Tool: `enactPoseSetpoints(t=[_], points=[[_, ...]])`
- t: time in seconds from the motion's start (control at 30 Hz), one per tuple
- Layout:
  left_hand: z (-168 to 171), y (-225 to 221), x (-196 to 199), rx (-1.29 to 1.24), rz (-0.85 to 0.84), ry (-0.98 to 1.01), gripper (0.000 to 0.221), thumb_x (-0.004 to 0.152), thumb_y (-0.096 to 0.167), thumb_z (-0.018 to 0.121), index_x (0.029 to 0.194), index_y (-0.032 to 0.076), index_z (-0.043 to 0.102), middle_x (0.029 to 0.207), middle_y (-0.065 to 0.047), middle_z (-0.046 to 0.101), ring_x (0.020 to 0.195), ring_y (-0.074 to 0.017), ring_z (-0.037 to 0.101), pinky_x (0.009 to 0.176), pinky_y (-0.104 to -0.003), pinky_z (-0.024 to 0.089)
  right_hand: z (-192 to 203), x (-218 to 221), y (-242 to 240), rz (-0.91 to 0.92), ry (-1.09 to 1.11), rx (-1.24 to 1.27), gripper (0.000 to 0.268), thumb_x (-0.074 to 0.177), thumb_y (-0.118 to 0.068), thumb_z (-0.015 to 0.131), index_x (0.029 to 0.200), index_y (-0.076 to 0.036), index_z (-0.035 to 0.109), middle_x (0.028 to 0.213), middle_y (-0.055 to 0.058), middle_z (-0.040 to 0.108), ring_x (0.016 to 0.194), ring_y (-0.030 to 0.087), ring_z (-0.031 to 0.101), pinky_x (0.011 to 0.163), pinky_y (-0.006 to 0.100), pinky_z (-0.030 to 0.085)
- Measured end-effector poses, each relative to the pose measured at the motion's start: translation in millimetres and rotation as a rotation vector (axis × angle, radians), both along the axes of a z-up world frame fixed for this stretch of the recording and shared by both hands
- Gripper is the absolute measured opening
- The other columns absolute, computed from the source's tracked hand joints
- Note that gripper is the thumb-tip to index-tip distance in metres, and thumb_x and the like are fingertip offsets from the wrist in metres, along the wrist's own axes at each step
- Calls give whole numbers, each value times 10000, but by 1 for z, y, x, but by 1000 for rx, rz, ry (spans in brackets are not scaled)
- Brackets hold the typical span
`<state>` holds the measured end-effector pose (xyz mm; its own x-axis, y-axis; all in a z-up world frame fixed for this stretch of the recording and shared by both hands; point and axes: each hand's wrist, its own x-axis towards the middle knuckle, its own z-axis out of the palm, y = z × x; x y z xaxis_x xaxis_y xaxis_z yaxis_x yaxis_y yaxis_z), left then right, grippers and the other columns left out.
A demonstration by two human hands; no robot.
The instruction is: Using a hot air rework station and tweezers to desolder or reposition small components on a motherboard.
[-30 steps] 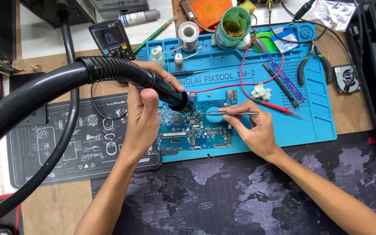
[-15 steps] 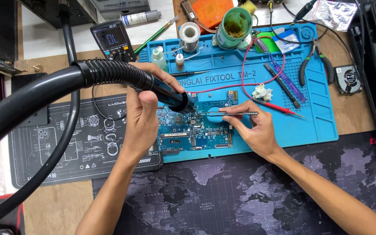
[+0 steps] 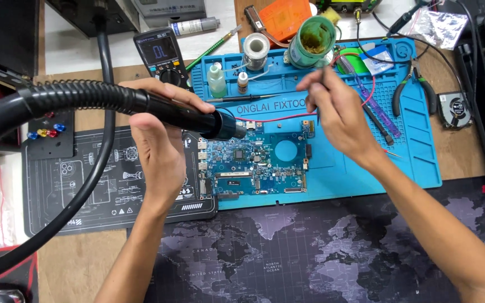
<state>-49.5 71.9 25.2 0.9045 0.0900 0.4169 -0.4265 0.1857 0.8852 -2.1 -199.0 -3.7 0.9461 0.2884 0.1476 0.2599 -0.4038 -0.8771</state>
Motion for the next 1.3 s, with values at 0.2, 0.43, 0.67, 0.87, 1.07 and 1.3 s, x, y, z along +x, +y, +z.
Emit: enactPoseSetpoints(t=[0.2, 0.43, 0.67, 0.87, 1.07, 1.3], points=[[7, 10, -6, 3, 48, 17, 575, 1036, 661, 378, 1189, 107, 387, 1000, -161, 646, 948, -275, 712, 1035, -376, 591, -5, 27, 44, 45, -74, -196, 301, 1029, -146, 764, 1265, -85, 587, 665, -23, 343, 609, 116, 353, 595, 302, 318], [13, 17, -4, -30, 36, 6, 583, 1026, 665, 389, 1187, 104, 394, 992, -156, 634, 948, -281, 712, 1002, -389, 613, -29, 50, 67, 27, -193, -254, 304, 951, -197, 869, 1180, -102, 693, 691, 17, 384, 622, 142, 332, 570, 319, 281], [15, 15, -6, -37, 21, 6, 577, 1028, 674, 403, 1188, 119, 383, 984, -153, 620, 939, -286, 704, 978, -395, 615, -4, 33, 48, 39, -246, -179, 247, 966, -203, 796, 1138, -96, 655, 1144, 117, 614, 975, 234, 532, 810, 368, 458], [7, 3, -7, -9, -49, -11, 546, 1057, 646, 395, 1209, 122, 390, 1017, -146, 634, 973, -266, 707, 1004, -376, 603, 20, -13, 6, 115, -25, -225, 212, 977, -167, 711, 1157, -85, 633, 1019, 32, 726, 785, 107, 549, 497, 249, 352], [-1, -11, -10, 25, -86, 2, 560, 1061, 644, 415, 1216, 106, 431, 1055, -122, 619, 989, -227, 698, 988, -332, 591, 4, -47, -13, 156, -9, -374, 264, 953, -255, 735, 1188, -138, 709, 1096, -7, 735, 780, 129, 597, 603, 292, 458], [-6, -19, -13, 83, -107, -30, 516, 1087, 622, 375, 1226, 127, 417, 1043, -112, 617, 996, -227, 688, 1027, -380, 579, -14, -53, -9, 153, -187, -396, 224, 1020, -199, 669, 1203, -71, 672, 1108, 72, 667, 802, 212, 643, 650, 376, 511]])
